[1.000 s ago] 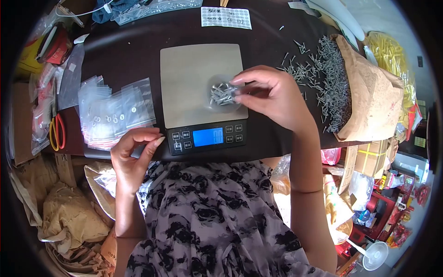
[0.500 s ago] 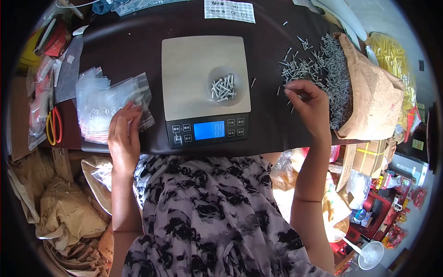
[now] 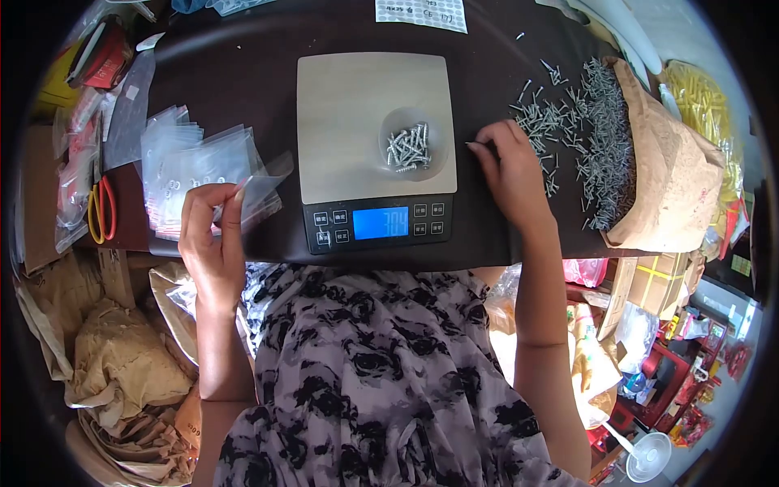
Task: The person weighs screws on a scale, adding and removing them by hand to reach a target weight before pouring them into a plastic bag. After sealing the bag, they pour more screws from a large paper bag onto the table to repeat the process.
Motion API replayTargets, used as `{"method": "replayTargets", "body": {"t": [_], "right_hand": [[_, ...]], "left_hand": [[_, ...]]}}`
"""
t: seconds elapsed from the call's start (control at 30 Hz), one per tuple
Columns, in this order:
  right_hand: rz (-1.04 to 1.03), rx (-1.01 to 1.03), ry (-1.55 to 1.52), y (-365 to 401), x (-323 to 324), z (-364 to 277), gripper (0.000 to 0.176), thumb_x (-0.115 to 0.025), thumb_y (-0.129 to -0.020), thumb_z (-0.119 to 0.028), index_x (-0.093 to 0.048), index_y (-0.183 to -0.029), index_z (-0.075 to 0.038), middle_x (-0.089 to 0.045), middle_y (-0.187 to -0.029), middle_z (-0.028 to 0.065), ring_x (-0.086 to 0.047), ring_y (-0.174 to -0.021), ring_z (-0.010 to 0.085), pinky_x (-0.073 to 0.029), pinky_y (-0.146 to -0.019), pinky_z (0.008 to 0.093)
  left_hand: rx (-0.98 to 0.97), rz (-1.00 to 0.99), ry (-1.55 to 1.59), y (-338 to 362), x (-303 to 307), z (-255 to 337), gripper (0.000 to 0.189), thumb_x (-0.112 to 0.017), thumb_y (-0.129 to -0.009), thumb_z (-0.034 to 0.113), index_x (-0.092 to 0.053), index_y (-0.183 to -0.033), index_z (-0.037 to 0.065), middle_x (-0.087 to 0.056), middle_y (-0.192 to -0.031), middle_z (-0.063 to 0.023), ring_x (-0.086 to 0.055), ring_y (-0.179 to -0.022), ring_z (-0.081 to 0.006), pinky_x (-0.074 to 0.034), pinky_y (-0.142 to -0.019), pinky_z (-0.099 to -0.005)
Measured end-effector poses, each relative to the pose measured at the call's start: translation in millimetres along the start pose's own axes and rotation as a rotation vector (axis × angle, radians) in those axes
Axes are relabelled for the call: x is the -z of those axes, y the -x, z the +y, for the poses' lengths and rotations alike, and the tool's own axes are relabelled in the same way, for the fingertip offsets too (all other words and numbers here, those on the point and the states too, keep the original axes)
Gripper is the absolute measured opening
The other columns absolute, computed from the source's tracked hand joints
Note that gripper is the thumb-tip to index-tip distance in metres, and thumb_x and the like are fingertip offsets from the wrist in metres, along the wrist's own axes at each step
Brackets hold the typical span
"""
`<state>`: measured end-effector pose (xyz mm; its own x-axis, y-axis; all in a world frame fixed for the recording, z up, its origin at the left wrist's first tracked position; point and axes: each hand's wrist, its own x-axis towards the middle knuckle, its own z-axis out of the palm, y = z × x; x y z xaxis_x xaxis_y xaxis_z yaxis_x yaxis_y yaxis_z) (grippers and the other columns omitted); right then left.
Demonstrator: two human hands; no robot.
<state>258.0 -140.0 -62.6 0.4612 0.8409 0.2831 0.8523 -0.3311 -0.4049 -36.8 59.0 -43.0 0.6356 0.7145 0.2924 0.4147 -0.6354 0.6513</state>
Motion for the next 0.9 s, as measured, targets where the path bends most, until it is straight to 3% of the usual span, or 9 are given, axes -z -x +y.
{"method": "replayTargets", "body": {"t": [0.2,0.3,0.4,0.43,0.53,0.57,0.77,0.9], "right_hand": [[0.033,-0.356,-0.644,-5,21,-23,0.006,-0.056,-0.089,-0.008,-0.056,-0.089,-0.002,-0.056,-0.072,0.0051,-0.053,-0.06,0.0155,-0.042,-0.055,0.0264],[-0.137,-0.617,-1.332,-16,33,-33,0.009,-0.052,-0.089,-0.012,-0.058,-0.091,-0.004,-0.053,-0.07,0.0013,-0.046,-0.054,0.0091,-0.036,-0.049,0.0219],[-0.275,-0.563,-1.504,-26,28,-36,0.014,-0.051,-0.087,-0.015,-0.06,-0.093,-0.006,-0.052,-0.068,0.0007,-0.04,-0.049,0.0067,-0.031,-0.046,0.0206],[-0.324,-0.613,-1.256,-32,29,-44,0.012,-0.057,-0.086,-0.016,-0.062,-0.092,-0.006,-0.049,-0.061,0.0004,-0.041,-0.049,0.0074,-0.032,-0.046,0.0225],[-0.341,0.013,-0.458,-39,23,-60,0.012,-0.064,-0.084,-0.018,-0.061,-0.089,-0.007,-0.046,-0.057,0.0015,-0.041,-0.047,0.0107,-0.033,-0.045,0.0249],[-0.379,0.007,-0.334,-43,25,-67,0.017,-0.069,-0.081,-0.02,-0.06,-0.089,-0.008,-0.052,-0.06,0.0055,-0.051,-0.051,0.0185,-0.04,-0.049,0.0308],[-0.47,0.04,-0.049,-58,19,-78,0.02,-0.07,-0.08,-0.024,-0.06,-0.091,-0.01,-0.065,-0.074,0.0091,-0.064,-0.073,0.0293,-0.049,-0.064,0.041],[-0.332,0.111,-0.179,-55,13,-67,0.017,-0.07,-0.08,-0.022,-0.061,-0.088,-0.01,-0.062,-0.069,0.0075,-0.06,-0.063,0.0253,-0.046,-0.058,0.0369]], "left_hand": [[0.064,-0.025,0.254,4,-2,10,0.016,-0.049,-0.094,-0.004,-0.057,-0.108,-0.002,-0.059,-0.091,-0.0073,-0.059,-0.085,-0.0133,-0.047,-0.078,-0.0253],[-0.02,-0.056,0.241,4,-1,14,0.019,-0.049,-0.093,-0.006,-0.056,-0.109,-0.001,-0.058,-0.093,-0.0079,-0.059,-0.086,-0.0141,-0.047,-0.079,-0.0259],[-0.059,-0.076,0.232,6,0,16,0.02,-0.049,-0.092,-0.008,-0.056,-0.109,-0.001,-0.058,-0.094,-0.0083,-0.06,-0.086,-0.0146,-0.047,-0.08,-0.0261],[-0.071,-0.082,0.229,6,1,16,0.02,-0.049,-0.092,-0.008,-0.056,-0.109,-0.001,-0.058,-0.094,-0.0084,-0.06,-0.086,-0.0147,-0.047,-0.08,-0.026],[-0.089,-0.089,0.215,6,1,16,0.019,-0.049,-0.092,-0.008,-0.056,-0.108,-0.001,-0.059,-0.093,-0.0089,-0.06,-0.087,-0.0148,-0.047,-0.08,-0.0258],[-0.093,-0.09,0.21,6,1,16,0.019,-0.05,-0.092,-0.008,-0.056,-0.108,-0.001,-0.059,-0.093,-0.0091,-0.06,-0.087,-0.0148,-0.047,-0.08,-0.0257],[-0.096,-0.093,0.224,6,0,19,0.018,-0.051,-0.091,-0.008,-0.057,-0.106,-0.002,-0.059,-0.092,-0.0093,-0.061,-0.086,-0.0148,-0.047,-0.079,-0.025],[-0.109,-0.079,0.244,7,0,17,0.018,-0.051,-0.091,-0.009,-0.057,-0.106,-0.002,-0.059,-0.093,-0.0098,-0.061,-0.085,-0.0151,-0.047,-0.079,-0.0253]]}}
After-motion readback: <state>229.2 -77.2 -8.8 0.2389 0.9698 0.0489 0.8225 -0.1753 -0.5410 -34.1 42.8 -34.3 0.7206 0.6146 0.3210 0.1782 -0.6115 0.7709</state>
